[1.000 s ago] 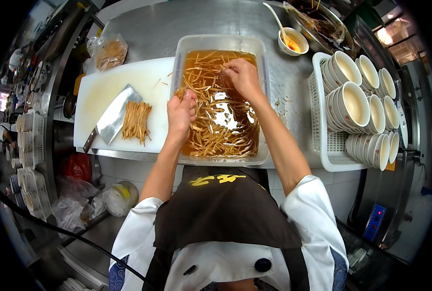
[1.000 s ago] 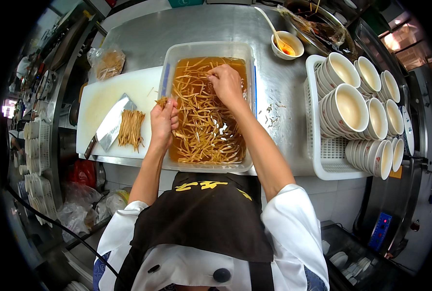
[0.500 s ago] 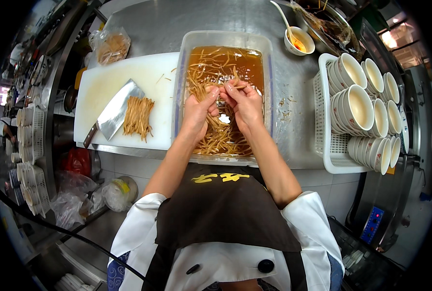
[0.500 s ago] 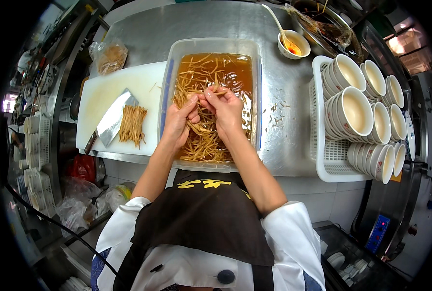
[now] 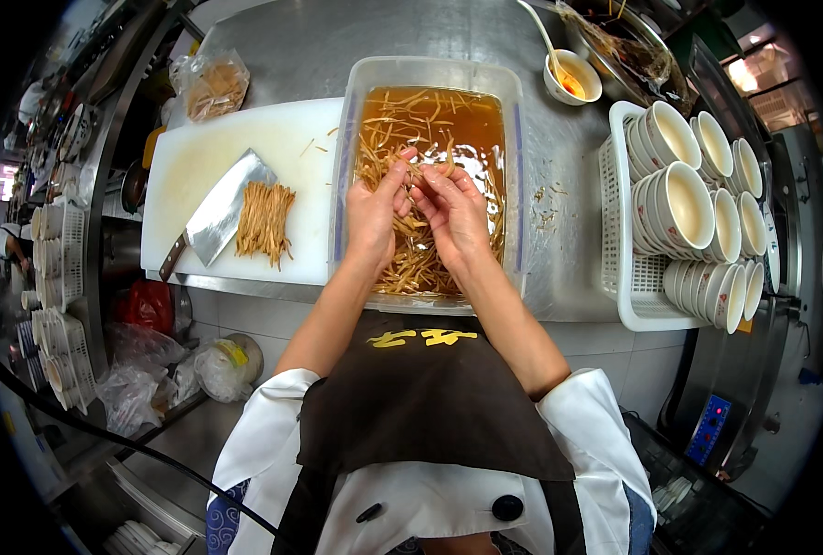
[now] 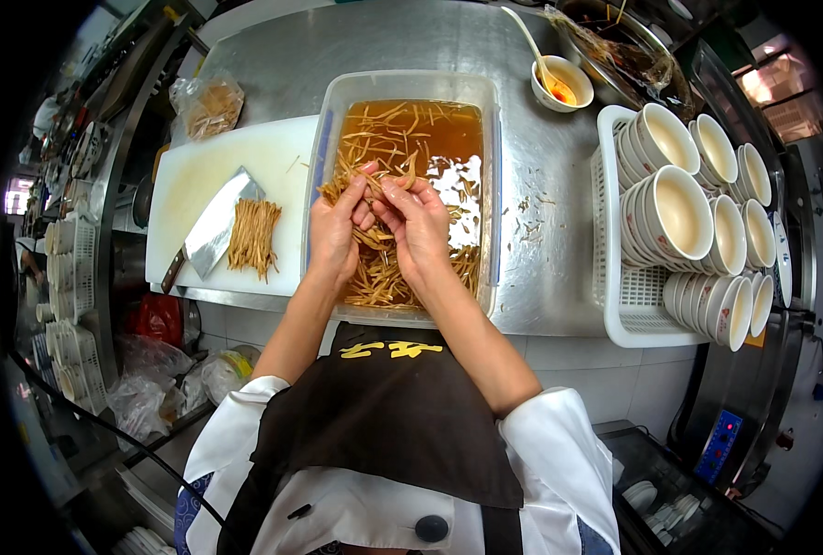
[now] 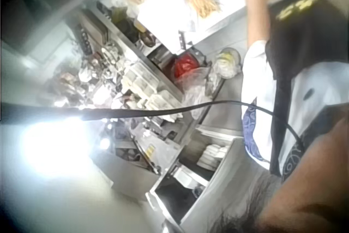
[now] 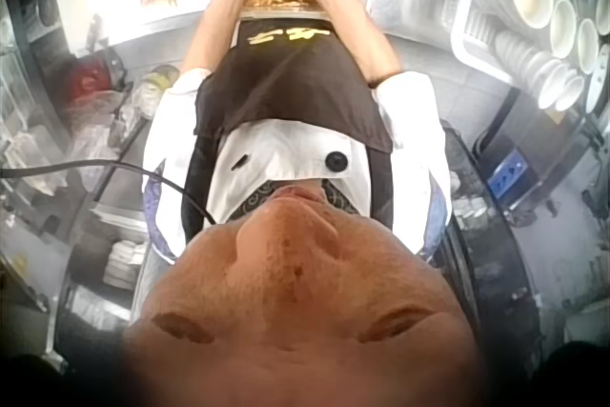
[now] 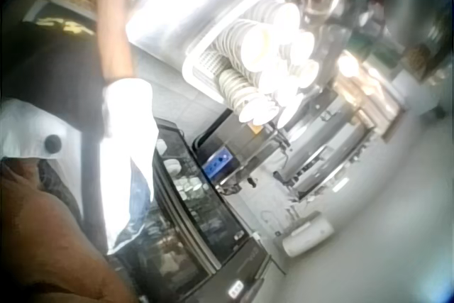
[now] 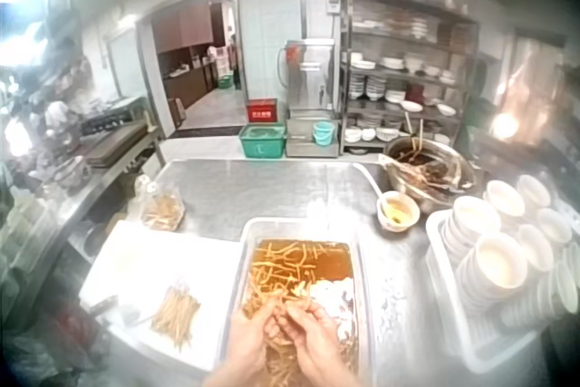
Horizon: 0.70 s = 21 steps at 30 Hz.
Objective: The person sorts through food strips in a container of liquid by hand, picking up small bundles and placing them onto a white cutting board next to a cleaver.
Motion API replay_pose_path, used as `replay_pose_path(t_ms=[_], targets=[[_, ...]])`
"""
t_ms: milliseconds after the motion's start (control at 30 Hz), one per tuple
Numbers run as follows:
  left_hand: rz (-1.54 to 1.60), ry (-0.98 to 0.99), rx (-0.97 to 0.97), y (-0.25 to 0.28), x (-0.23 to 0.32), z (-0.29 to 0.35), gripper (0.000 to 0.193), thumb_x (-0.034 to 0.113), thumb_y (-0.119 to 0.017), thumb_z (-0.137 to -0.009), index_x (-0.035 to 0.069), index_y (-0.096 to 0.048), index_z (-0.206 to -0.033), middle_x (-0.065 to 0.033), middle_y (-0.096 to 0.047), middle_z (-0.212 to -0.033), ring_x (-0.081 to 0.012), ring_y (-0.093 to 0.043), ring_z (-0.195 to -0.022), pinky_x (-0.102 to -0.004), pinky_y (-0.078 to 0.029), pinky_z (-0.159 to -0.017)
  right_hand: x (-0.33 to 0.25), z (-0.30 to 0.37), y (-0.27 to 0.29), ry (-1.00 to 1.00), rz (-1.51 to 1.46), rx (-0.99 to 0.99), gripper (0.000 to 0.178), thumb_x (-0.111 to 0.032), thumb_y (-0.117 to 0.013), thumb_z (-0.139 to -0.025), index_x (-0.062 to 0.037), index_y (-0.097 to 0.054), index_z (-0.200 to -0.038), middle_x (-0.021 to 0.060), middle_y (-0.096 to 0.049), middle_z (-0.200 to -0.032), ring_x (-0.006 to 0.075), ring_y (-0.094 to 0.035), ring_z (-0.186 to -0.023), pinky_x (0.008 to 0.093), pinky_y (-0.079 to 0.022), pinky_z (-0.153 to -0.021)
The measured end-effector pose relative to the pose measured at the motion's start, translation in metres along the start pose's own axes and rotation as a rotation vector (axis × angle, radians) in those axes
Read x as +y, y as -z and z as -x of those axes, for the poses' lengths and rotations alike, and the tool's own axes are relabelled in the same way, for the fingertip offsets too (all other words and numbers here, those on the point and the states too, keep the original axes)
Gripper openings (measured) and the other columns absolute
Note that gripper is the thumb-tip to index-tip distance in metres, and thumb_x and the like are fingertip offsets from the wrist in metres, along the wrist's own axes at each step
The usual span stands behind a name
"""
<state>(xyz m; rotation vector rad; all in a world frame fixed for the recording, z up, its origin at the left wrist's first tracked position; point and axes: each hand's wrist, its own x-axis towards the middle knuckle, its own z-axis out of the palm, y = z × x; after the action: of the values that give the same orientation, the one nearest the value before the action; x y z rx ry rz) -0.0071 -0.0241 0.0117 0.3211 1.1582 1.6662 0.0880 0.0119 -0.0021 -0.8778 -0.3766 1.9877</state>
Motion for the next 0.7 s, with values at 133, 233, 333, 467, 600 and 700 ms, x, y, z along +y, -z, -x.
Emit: replay_pose_path(t_ms=[133, 233, 333, 467, 600, 700], targets=[[0.010, -0.017, -0.038, 0.004, 0.000, -0.002, 0.023, 0.009, -0.055, -0.088, -0.007, -0.058, -0.104, 0.0020, -0.047, -0.069, -0.0042, -0.035, -0.053, -0.0196, -0.030, -0.047, 0.002, 0.000, 0.002, 0.040, 0.063, -0.032, 0.012, 0.001, -0.061, -0.081, -0.0051, -0.052, -0.086, 0.0066, -0.060, -0.088, 0.0128, -0.060, -0.077, 0.0224, -0.053, -0.071], [-0.005, -0.024, -0.060, 0.004, -0.001, -0.002, 0.023, 0.010, -0.057, -0.087, -0.006, -0.058, -0.102, 0.0012, -0.048, -0.070, -0.0048, -0.035, -0.053, -0.0200, -0.030, -0.047, 0.004, 0.000, 0.003, 0.044, 0.073, -0.051, 0.012, 0.002, -0.060, -0.081, -0.0045, -0.051, -0.085, 0.0067, -0.060, -0.088, 0.0129, -0.060, -0.076, 0.0226, -0.053, -0.072], [-0.058, -0.032, -0.042, 0.004, 0.000, -0.001, 0.020, 0.011, -0.058, -0.087, -0.006, -0.059, -0.098, -0.0005, -0.053, -0.074, -0.0052, -0.037, -0.055, -0.0203, -0.031, -0.048, 0.006, 0.000, 0.004, 0.037, 0.076, -0.053, 0.012, 0.001, -0.061, -0.081, -0.0044, -0.051, -0.085, 0.0066, -0.060, -0.089, 0.0133, -0.060, -0.079, 0.0230, -0.052, -0.070], [-0.183, -0.223, 0.018, 0.010, -0.010, -0.005, 0.015, 0.013, -0.056, -0.089, -0.001, -0.059, -0.090, -0.0038, -0.060, -0.082, -0.0073, -0.048, -0.062, -0.0206, -0.038, -0.056, 0.005, -0.001, 0.004, -0.089, -0.121, 0.037, 0.010, -0.003, -0.061, -0.081, -0.0054, -0.051, -0.084, 0.0049, -0.060, -0.088, 0.0145, -0.059, -0.084, 0.0258, -0.051, -0.069], [-0.136, -0.402, -0.016, 0.011, -0.006, -0.007, 0.015, 0.015, -0.051, -0.092, 0.002, -0.056, -0.087, -0.0061, -0.061, -0.084, -0.0116, -0.056, -0.071, -0.0232, -0.044, -0.067, 0.004, -0.012, 0.020, -0.218, -0.345, 0.128, 0.012, -0.002, -0.061, -0.080, -0.0037, -0.054, -0.090, 0.0065, -0.059, -0.086, 0.0164, -0.059, -0.081, 0.0260, -0.051, -0.069], [0.099, -0.302, -0.090, 0.014, 0.006, -0.004, 0.014, 0.014, -0.048, -0.093, 0.002, -0.053, -0.088, -0.0079, -0.061, -0.085, -0.0133, -0.057, -0.074, -0.0239, -0.046, -0.068, 0.006, -0.017, 0.032, -0.263, -0.126, 0.077, 0.013, -0.001, -0.061, -0.080, -0.0024, -0.056, -0.092, 0.0078, -0.059, -0.088, 0.0168, -0.059, -0.078, 0.0268, -0.052, -0.069]])
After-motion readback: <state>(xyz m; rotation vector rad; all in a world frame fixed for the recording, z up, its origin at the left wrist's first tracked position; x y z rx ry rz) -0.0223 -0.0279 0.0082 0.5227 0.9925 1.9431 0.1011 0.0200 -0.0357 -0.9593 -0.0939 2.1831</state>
